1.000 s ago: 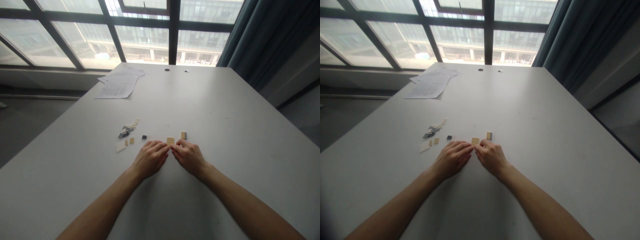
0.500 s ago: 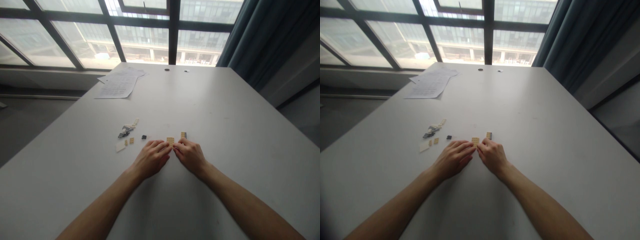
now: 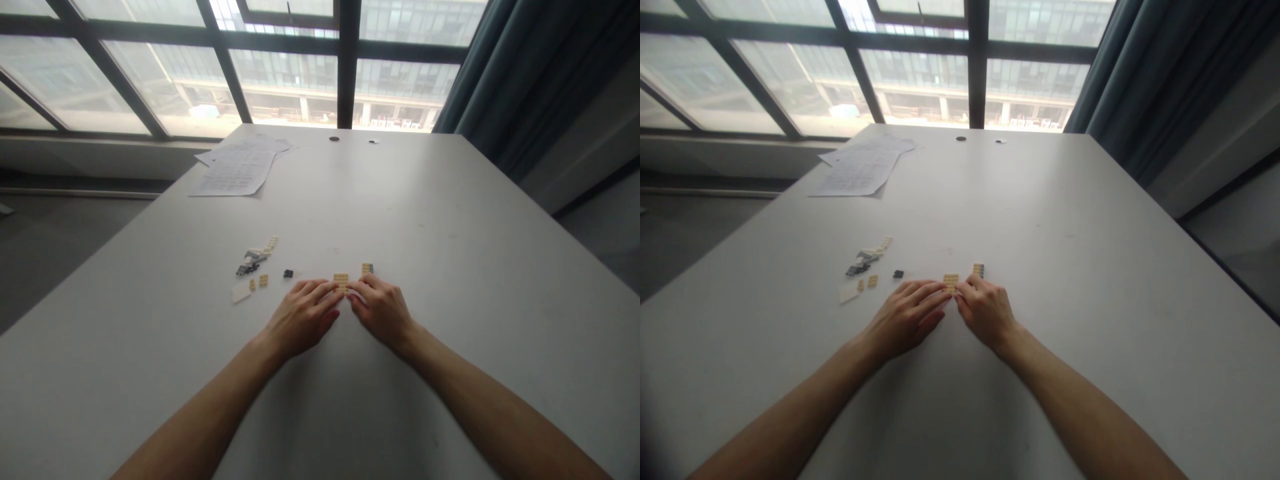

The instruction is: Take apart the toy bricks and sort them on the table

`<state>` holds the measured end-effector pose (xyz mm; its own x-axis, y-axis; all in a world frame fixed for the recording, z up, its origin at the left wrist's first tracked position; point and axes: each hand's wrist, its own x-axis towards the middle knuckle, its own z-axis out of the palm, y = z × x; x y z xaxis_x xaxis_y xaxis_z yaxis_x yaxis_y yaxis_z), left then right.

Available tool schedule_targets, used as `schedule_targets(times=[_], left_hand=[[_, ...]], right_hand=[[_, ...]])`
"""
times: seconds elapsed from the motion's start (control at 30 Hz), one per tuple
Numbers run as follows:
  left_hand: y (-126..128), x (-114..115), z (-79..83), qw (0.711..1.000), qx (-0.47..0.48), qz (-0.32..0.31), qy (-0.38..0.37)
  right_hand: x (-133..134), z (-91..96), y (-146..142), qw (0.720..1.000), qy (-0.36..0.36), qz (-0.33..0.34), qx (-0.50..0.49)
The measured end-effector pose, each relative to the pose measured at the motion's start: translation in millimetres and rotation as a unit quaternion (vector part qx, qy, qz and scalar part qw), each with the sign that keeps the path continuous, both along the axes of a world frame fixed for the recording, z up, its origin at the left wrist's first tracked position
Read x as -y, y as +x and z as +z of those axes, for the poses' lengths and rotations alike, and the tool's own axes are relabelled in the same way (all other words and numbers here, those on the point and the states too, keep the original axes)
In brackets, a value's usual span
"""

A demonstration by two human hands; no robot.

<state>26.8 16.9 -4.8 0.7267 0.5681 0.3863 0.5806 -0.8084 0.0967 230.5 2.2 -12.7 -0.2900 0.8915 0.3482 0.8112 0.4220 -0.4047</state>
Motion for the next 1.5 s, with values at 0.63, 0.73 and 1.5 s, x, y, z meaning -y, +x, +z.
schedule_targets(times=[0.63,0.73,1.5], left_hand=[[20,15,6.7,0.996,-0.062,0.016,-0.063],[23,13,6.7,0.995,-0.063,0.021,-0.069],[38,-8,3.0,0.998,-0.01,0.064,-0.018]], right_hand=[[-10,0.1,8,0.977,0.034,-0.098,-0.188],[-16,1.2,14,0.97,0.047,-0.126,-0.204],[-23,-3.2,21,0.978,0.04,-0.137,-0.149]])
